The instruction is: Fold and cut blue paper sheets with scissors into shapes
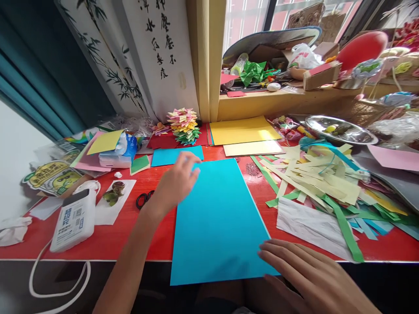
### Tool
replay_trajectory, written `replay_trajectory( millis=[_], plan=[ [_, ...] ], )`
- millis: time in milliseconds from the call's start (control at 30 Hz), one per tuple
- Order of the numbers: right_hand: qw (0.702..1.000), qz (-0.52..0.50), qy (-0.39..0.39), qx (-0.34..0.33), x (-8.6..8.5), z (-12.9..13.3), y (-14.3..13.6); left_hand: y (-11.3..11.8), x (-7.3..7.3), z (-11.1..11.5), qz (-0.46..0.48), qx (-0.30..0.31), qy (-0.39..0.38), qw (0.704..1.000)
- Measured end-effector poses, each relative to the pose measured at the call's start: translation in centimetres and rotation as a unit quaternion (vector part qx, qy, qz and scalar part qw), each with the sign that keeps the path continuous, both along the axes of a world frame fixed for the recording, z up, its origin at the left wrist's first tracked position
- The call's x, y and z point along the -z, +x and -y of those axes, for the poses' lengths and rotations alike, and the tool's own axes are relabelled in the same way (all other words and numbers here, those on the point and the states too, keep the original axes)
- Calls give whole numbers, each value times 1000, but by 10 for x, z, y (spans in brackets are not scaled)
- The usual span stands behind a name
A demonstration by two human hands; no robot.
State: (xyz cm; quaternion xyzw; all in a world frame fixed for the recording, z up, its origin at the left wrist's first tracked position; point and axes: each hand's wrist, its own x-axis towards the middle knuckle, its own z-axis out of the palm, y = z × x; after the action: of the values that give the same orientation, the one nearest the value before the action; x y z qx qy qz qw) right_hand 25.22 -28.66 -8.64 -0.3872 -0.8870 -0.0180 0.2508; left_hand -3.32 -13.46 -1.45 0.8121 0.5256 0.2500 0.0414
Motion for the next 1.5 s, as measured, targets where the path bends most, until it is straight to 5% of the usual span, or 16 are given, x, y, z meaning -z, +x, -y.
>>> replay_trajectory(
  millis=[67,133,333,800,1100,1300,1500],
  plan=[
    [999,37,17,-19,-11,-13,-16,10,5,39,-94,132,-79,984],
    [998,52,27,-7,-10,-17,-24,10,19,74,-131,195,-134,963],
    [998,51,30,7,14,-8,-22,-11,54,126,-148,156,-166,963],
    [999,44,-31,8,5,-5,-22,-12,37,126,-129,160,-203,957],
    [995,-82,48,-13,14,-1,-65,-10,40,122,-84,167,-173,967],
    [980,-178,77,53,26,0,-66,-37,48,123,115,43,-277,953],
    [977,-204,66,16,27,0,-64,-51,67,119,293,-61,-202,933]
  ],
)
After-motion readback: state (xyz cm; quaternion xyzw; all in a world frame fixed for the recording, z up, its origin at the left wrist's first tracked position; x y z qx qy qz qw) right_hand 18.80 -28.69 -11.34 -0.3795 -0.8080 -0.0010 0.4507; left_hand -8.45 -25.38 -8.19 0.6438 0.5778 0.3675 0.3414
